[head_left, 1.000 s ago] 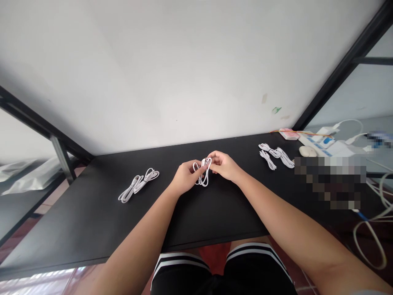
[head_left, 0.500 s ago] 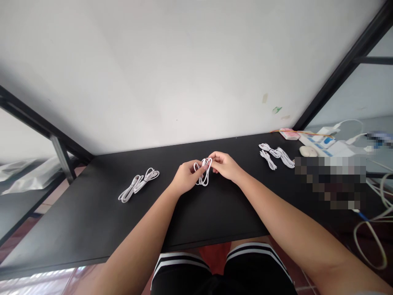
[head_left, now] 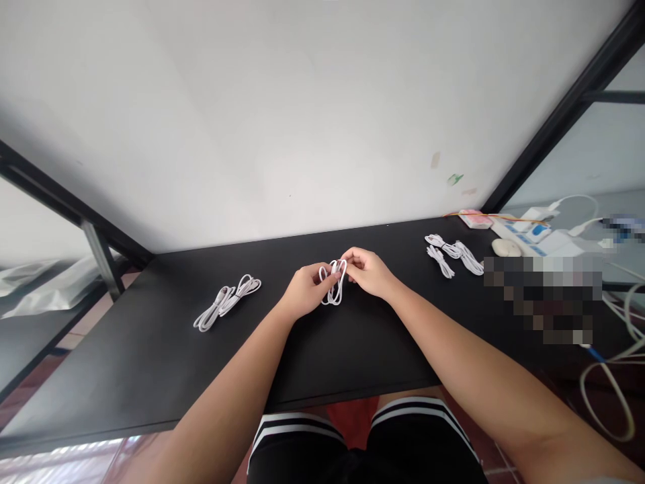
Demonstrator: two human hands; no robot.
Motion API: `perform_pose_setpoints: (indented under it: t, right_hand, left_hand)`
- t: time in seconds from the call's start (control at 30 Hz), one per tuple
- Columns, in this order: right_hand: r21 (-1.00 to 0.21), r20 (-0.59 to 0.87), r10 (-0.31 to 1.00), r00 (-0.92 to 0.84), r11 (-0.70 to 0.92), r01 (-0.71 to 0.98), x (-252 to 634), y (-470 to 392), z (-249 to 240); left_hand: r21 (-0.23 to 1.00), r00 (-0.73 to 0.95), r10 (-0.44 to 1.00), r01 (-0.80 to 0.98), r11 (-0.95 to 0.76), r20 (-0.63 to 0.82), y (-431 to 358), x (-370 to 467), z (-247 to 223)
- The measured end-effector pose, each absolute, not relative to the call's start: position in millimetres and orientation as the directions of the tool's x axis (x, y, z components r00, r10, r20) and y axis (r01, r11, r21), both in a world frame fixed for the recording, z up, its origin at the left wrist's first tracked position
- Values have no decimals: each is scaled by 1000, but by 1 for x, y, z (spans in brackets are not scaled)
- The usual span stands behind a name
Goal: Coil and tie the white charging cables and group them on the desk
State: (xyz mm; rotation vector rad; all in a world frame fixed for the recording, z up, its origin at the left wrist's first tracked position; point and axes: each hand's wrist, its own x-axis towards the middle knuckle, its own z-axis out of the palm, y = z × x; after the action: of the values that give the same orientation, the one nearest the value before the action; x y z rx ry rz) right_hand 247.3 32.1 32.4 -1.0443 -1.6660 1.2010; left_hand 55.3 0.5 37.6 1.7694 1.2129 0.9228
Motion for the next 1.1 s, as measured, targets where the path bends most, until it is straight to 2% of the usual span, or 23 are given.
perform_pose_setpoints:
  t: [0.2, 0.47, 0.9, 1.1]
  right_hand:
    - [-979, 113, 951, -289, 157, 132, 246, 33, 32]
    - [-868, 202, 929, -310, 316, 382, 246, 26, 36]
    - [-921, 120, 926, -358, 239, 309, 245, 21, 43]
    - [-903, 168, 909, -382, 297, 311, 243, 22, 42]
  left_hand:
    - [895, 309, 943, 376, -240, 123, -1, 56, 40]
    - [910, 394, 908, 311, -275, 140, 2, 59, 33]
    - [923, 291, 942, 289, -254, 168, 2, 60, 31]
    - [931, 230, 959, 285, -229, 165, 4, 60, 31]
